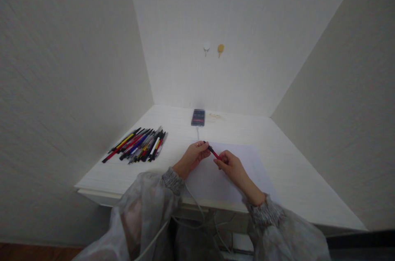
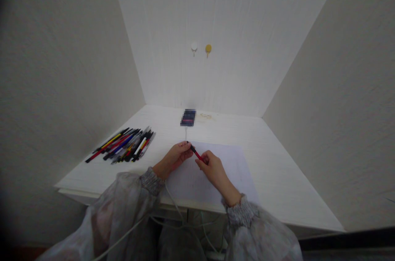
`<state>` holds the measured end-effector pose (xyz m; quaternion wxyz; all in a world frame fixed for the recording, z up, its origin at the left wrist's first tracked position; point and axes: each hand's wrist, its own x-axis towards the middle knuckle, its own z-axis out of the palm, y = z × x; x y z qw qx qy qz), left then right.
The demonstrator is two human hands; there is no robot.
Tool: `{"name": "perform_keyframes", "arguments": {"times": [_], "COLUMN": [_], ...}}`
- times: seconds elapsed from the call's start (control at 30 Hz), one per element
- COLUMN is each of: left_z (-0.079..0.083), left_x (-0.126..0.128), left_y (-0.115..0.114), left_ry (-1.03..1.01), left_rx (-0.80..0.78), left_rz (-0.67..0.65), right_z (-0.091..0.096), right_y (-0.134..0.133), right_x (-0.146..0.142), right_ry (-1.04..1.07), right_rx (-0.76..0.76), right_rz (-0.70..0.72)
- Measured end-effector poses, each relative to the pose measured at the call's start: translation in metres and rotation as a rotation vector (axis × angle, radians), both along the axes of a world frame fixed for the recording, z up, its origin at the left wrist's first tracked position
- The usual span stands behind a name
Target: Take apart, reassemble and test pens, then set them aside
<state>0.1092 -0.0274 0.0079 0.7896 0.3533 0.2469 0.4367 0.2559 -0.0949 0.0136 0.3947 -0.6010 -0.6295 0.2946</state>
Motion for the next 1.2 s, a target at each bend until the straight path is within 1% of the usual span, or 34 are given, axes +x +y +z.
{"name": "perform_keyframes", "arguments": {"times": [0.13,0.3,0.4,0.47,0.6,0.67,0.73,0.87,1.0,1.1,1.2], "left_z": [0.000,0.001,0.002,0.002,0.000,-0.001,-0.001,0.000,0.001,0.000,0.000], "left_x": [0.000,-0.002,-0.002,-0.002,-0.001,0.000,0.000,-0.002,-0.002,-0.003,-0.003], "left_y": [0.002,0.001,0.001,0.001,0.002,0.003,0.003,0.001,0.000,0.001,0.002], "left_ry": [0.043,0.053,0.049,0.045,0.038,0.045,0.051,0.058,0.071,0.069,0.064], "left_rx": [0.004,0.045,0.057,0.051,0.015,0.005,0.010,0.045,0.065,0.063,0.056], "left_rz": [0.007,-0.018,-0.030,-0.021,0.014,0.010,0.000,-0.016,-0.030,-0.038,-0.040], "right_z": [-0.002,0.004,0.007,0.007,0.004,0.002,0.002,0.007,0.011,0.009,0.006], "right_y": [0.000,-0.004,-0.004,-0.003,-0.001,0.000,0.000,-0.003,-0.006,-0.005,-0.003], "right_x": [0.001,0.000,0.000,0.001,0.003,0.004,0.004,0.001,0.000,0.001,0.002], "right_ry": [-0.010,0.103,0.113,0.064,-0.116,-0.172,-0.140,0.018,0.136,0.184,0.156], "right_rx": [-0.024,-0.135,-0.148,-0.109,0.047,0.067,0.025,-0.095,-0.182,-0.210,-0.197], "right_rz": [0.000,0.121,0.182,0.154,-0.014,-0.042,-0.020,0.060,0.113,0.147,0.152]}}
